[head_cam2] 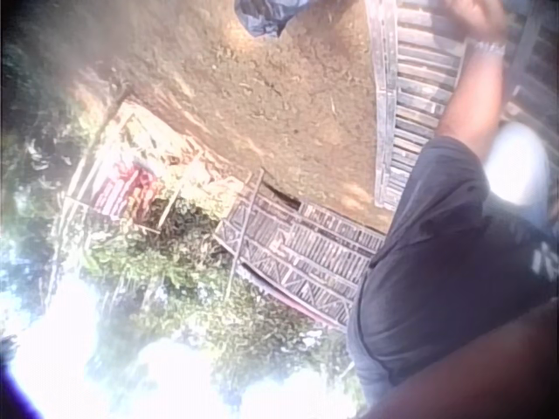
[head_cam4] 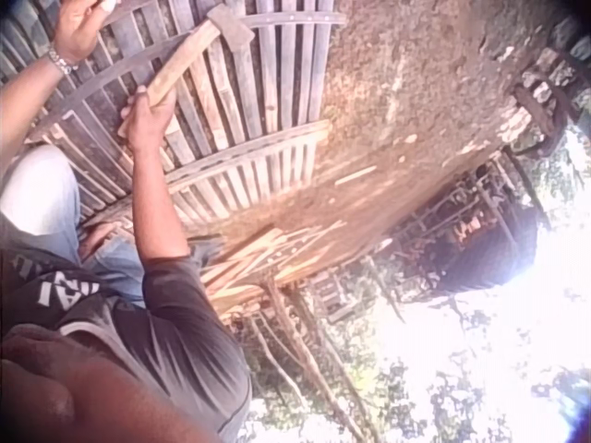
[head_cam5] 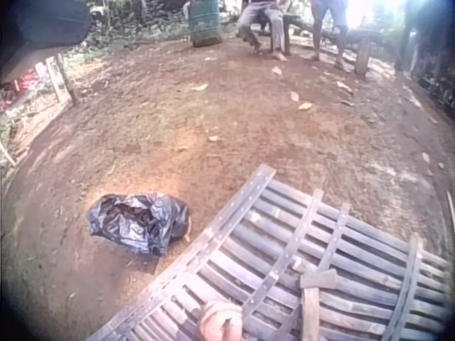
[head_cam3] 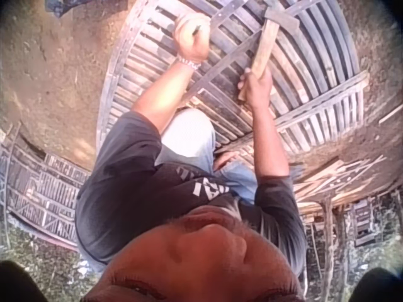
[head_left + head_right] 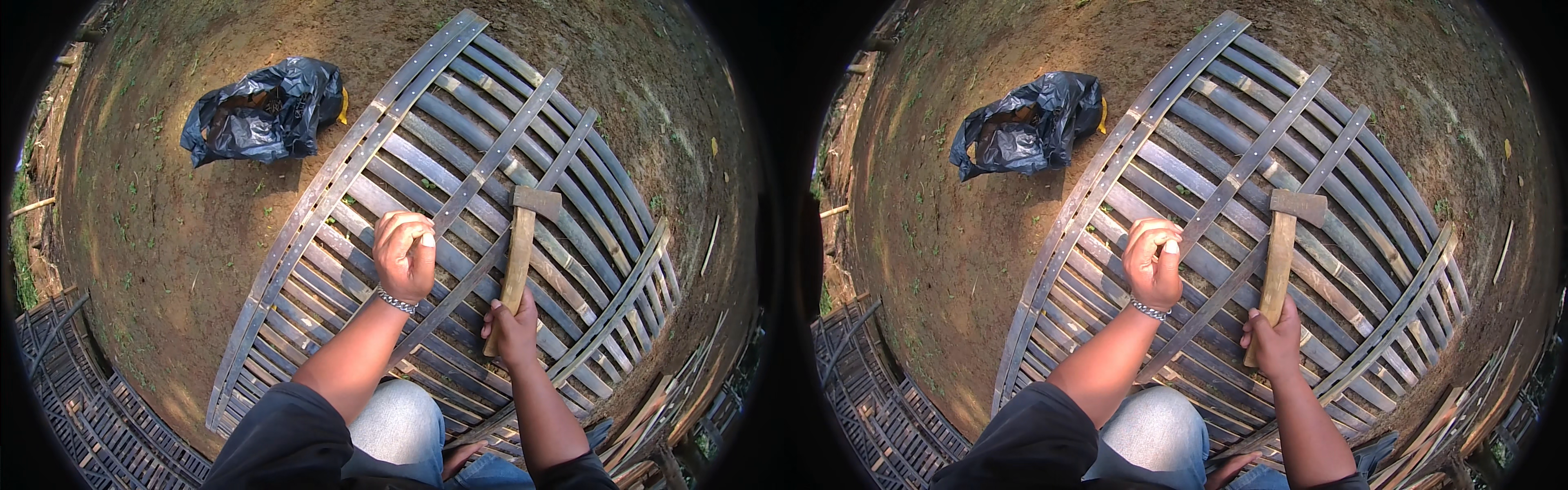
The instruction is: The person is assembling a wooden slat structure on the ground. They use a hammer to drive nails into the wooden slats, securing them together. The person occasionally reaches into a black bag to retrieve more nails and continues hammering.
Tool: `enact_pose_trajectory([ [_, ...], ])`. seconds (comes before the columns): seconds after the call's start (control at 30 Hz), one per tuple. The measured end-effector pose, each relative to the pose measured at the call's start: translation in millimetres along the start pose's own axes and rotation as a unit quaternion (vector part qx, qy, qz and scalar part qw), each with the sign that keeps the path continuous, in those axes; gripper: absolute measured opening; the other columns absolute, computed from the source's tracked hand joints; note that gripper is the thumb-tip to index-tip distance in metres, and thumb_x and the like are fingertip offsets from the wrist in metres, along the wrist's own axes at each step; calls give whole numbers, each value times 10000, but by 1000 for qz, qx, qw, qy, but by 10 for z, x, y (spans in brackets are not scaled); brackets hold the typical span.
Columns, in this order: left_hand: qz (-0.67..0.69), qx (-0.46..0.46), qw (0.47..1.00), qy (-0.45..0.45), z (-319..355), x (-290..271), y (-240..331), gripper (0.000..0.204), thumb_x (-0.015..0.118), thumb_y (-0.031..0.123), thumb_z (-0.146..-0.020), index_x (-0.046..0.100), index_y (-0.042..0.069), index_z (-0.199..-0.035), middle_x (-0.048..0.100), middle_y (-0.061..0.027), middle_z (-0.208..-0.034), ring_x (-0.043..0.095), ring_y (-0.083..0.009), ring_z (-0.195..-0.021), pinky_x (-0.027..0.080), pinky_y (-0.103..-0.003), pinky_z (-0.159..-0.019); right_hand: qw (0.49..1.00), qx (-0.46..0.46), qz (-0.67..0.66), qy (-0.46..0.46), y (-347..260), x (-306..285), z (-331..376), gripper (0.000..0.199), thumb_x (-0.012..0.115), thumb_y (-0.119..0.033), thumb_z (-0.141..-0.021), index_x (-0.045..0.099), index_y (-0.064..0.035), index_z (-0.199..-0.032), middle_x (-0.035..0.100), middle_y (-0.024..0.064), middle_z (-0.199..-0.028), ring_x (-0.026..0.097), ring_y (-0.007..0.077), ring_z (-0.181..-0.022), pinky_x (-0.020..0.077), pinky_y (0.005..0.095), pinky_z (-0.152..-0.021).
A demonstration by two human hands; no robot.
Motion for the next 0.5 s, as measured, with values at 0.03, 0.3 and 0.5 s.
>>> enact_pose_trajectory([
  [0.03, -3, -2, 1000, -1, 2, 2, -1, 71, 584, 46, -886, 589, 9, -825, 674, -146, -871, 635, -287, -839, 506, -390, -805, 1000, 0, 1, 0, 0, 0, 0, 289, 587, -12, -953, 456, -15, -1210, 592, 92, -738, 589, 163, -520, 500, 297, -487],
  [0.3, -20, -30, 999, 1, 43, 16, -48, 63, 627, 72, -868, 578, 59, -832, 687, -107, -905, 635, -305, -864, 482, -425, -817, 1000, -1, -2, 2, 16, -8, 5, 311, 582, -6, -950, 457, -17, -1235, 587, 89, -741, 589, 161, -521, 499, 299, -484],
  [0.5, -128, -54, 990, -19, 20, 93, -34, 90, 712, 98, -831, 638, 72, -875, 690, -95, -948, 640, -303, -905, 472, -429, -859, 1000, -1, 23, 14, 30, 6, 5, 313, 586, -10, -953, 461, -21, -1240, 584, 81, -739, 586, 159, -518, 496, 303, -475],
])
Point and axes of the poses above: each hand's wrist, its own z-axis away from the middle knuckle, its own x-axis out of the palm, y = z × x, the point moved 4 cm from there along -z, towards the middle knuckle
